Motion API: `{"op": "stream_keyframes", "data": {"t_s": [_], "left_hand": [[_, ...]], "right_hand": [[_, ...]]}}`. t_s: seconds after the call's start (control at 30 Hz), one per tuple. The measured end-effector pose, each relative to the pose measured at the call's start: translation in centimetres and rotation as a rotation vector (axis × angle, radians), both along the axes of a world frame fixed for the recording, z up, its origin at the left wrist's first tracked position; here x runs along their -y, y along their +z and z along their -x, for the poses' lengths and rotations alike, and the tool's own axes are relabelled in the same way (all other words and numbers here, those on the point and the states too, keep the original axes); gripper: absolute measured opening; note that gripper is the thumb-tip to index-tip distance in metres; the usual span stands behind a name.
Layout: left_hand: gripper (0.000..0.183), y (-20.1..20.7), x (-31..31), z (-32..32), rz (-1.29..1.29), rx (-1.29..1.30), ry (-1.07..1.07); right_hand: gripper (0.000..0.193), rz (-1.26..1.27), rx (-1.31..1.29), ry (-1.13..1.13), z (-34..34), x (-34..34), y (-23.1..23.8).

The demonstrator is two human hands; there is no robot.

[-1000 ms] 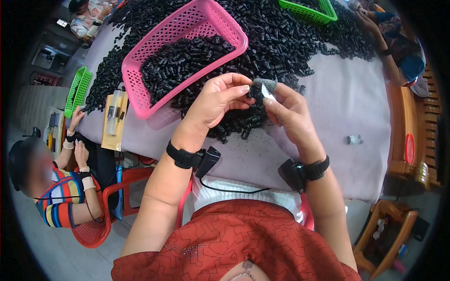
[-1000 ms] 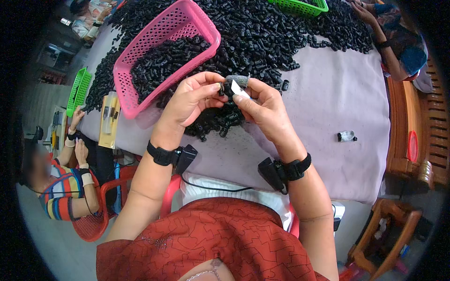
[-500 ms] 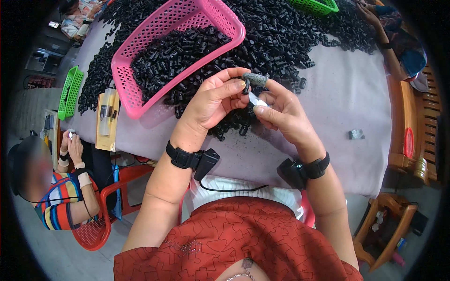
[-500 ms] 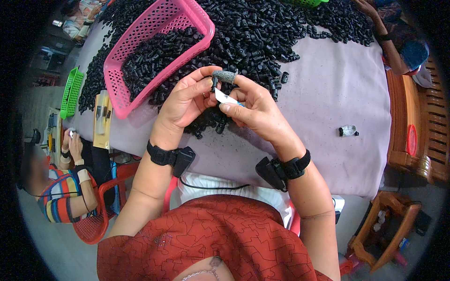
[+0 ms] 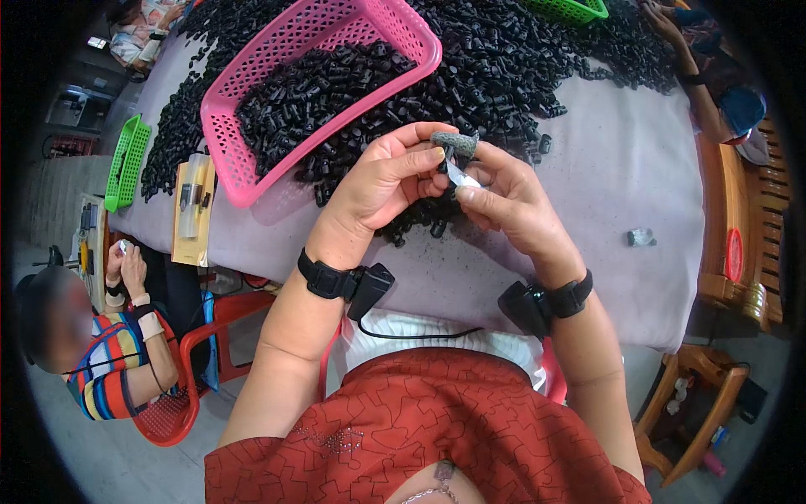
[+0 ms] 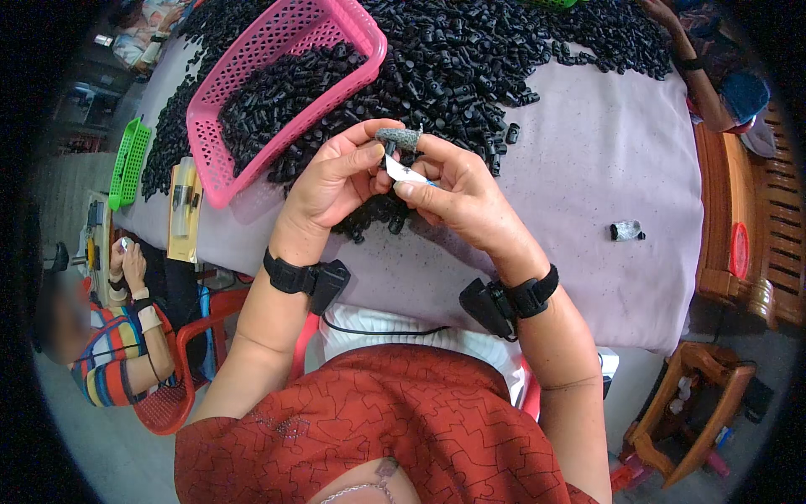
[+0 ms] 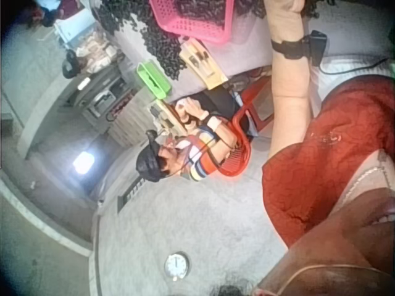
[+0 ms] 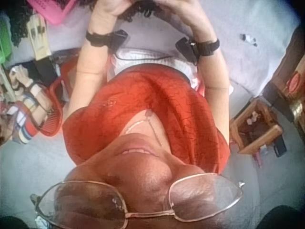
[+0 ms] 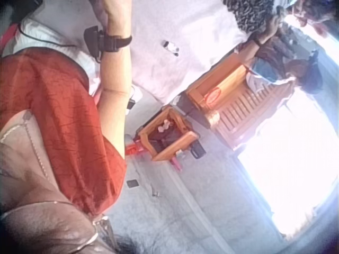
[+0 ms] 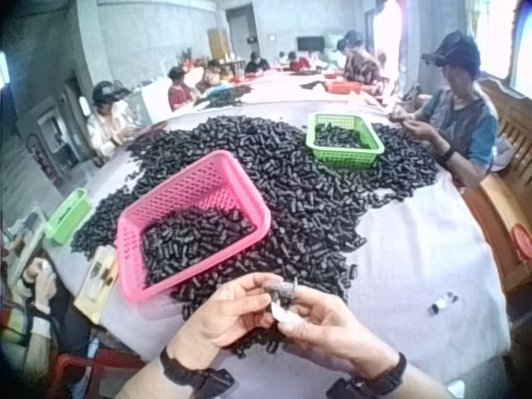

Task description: The person is assembling small black plastic components by hand at a workstation.

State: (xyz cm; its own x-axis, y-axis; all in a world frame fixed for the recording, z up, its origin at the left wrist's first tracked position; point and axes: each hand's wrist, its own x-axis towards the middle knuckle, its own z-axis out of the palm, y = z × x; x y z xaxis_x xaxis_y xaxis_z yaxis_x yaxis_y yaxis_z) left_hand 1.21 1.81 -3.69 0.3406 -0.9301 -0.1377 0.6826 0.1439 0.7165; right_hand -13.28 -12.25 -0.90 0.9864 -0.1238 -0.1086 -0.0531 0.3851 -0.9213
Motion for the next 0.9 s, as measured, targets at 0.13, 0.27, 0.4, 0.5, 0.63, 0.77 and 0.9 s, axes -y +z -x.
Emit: {"op": "stream_keyframes", "data": {"t_s": [0.13, 0.27, 0.4, 0.5, 0.63, 0.77, 0.9], "left_hand": [[0.035, -0.15, 0.1, 0.04, 0.015, -0.035, -0.027], [0.034, -0.2, 0.11, 0.17, 0.017, -0.07, -0.03], [0.034, 0.03, 0.05, 0.01, 0.043, -0.071, -0.025], [0.033, -0.14, 0.16, -0.09, 0.038, -0.085, -0.02], [0.034, -0.17, 0.16, -0.14, 0.026, -0.088, -0.029], [0.033, -0.07, 0.31, -0.11, 0.008, -0.102, -0.041], [0.034, -0.07, 0.23, -0.11, -0.005, -0.088, -0.028]], "right_hand": [[0.042, 0.026, -0.019, -0.021, -0.08, 0.23, -0.44], [0.044, -0.002, -0.021, -0.016, -0.15, 0.42, -0.69], [0.051, -0.026, 0.024, 0.032, -0.05, 0.06, -0.13], [0.05, -0.006, -0.004, 0.008, 0.07, -0.12, -0.19], [0.048, -0.04, -0.007, 0.012, -0.16, 0.09, -0.38], [0.045, -0.046, -0.019, -0.042, -0.32, 0.17, -0.88], [0.046, -0.041, -0.004, -0.013, -0.25, 0.32, -1.02]]}}
